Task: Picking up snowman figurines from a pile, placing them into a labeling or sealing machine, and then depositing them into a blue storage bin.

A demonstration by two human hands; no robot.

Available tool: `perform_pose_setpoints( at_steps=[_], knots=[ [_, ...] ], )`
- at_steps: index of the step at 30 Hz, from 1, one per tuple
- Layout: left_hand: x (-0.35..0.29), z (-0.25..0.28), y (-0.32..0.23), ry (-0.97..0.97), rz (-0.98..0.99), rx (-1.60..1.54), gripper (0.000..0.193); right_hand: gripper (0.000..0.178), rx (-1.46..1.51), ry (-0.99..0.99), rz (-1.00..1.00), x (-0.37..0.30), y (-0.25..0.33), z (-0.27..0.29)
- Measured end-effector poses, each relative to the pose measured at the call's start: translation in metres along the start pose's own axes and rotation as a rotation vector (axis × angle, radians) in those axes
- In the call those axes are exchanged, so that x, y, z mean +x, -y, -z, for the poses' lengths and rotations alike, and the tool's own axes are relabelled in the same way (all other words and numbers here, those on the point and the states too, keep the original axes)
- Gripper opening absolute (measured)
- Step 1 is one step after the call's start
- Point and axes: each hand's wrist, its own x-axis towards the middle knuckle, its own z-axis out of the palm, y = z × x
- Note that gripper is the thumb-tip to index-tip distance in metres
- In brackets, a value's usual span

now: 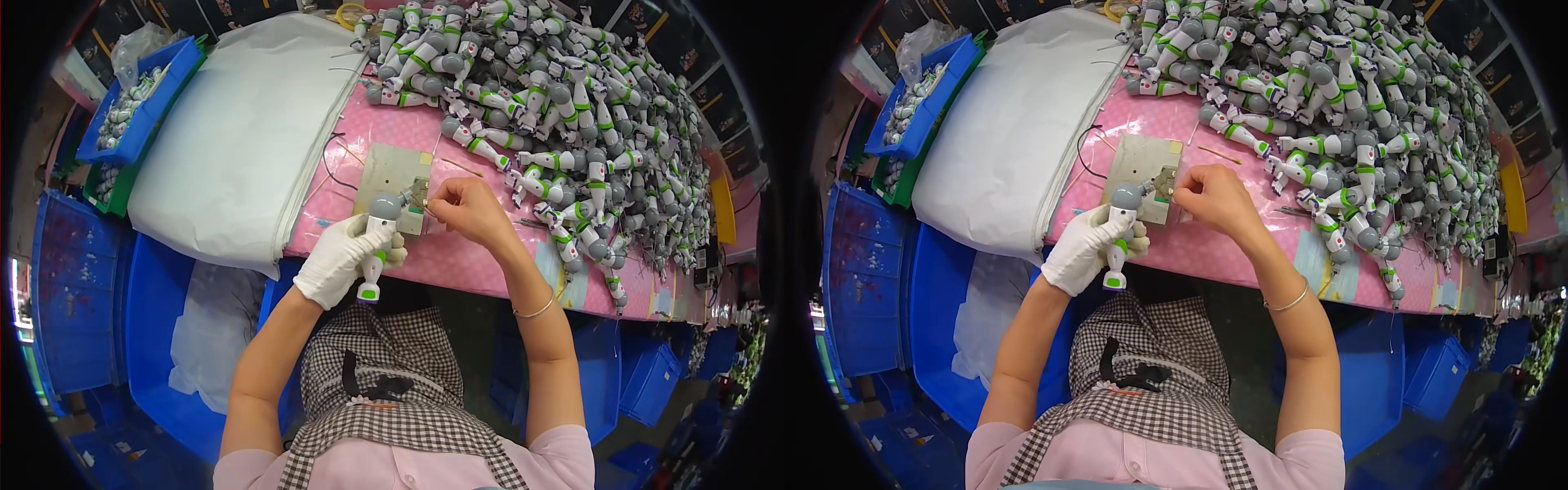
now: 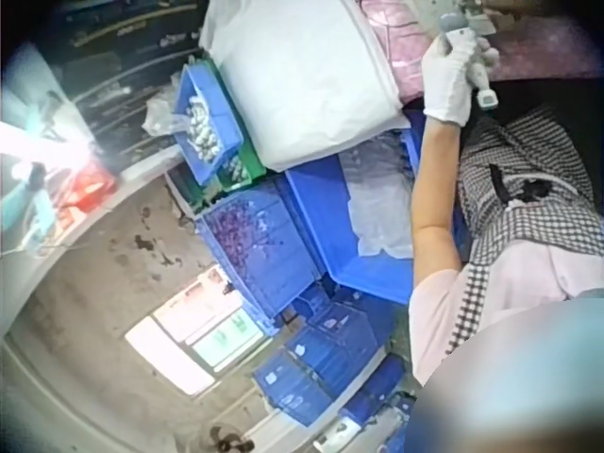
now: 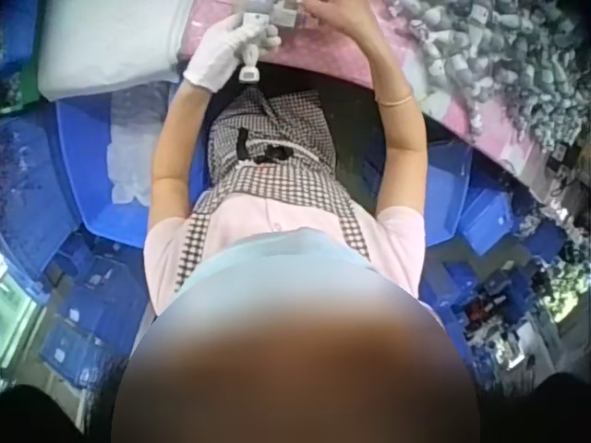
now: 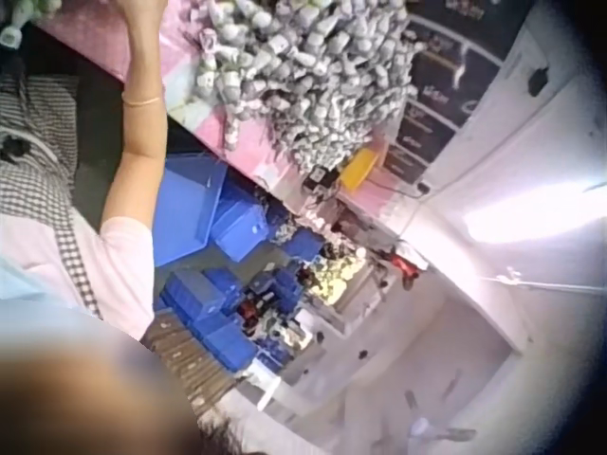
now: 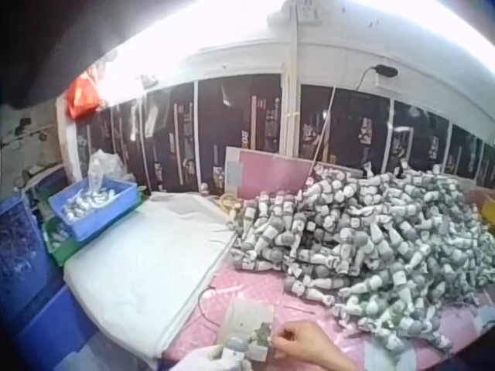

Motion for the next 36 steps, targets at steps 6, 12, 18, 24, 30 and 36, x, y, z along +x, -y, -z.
perform_pose_setpoints(
  at_steps=[6,12,18,24,30,36],
  knots=[
    [0.005,0.002,0.014,0.014,-0.09,-0.074,0.031,0.014,0.107,0.186,-0.067,-0.001,0.008,0.005],
    [-0.051,0.023,0.006,-0.099,-0.125,-0.099,0.028,0.026,0.442,-0.097,-0.061,0.019,-0.008,0.015],
    [-0.149,0.163,0.041,-1.183,-0.635,-0.193,0.023,0.04,-0.856,-0.334,0.175,0.061,-0.098,0.075],
    [-0.262,0.302,0.296,-1.63,0.199,-0.103,0.03,0.042,-1.04,-0.102,0.112,0.079,-0.072,0.076],
    [-0.244,0.284,0.356,-1.466,0.561,-0.085,0.037,0.025,-0.49,-0.17,0.078,0.056,-0.047,0.129],
    [-0.197,0.337,0.418,-1.504,0.563,0.116,0.045,0.022,0.15,-0.431,0.071,0.026,-0.018,0.116]
  ],
)
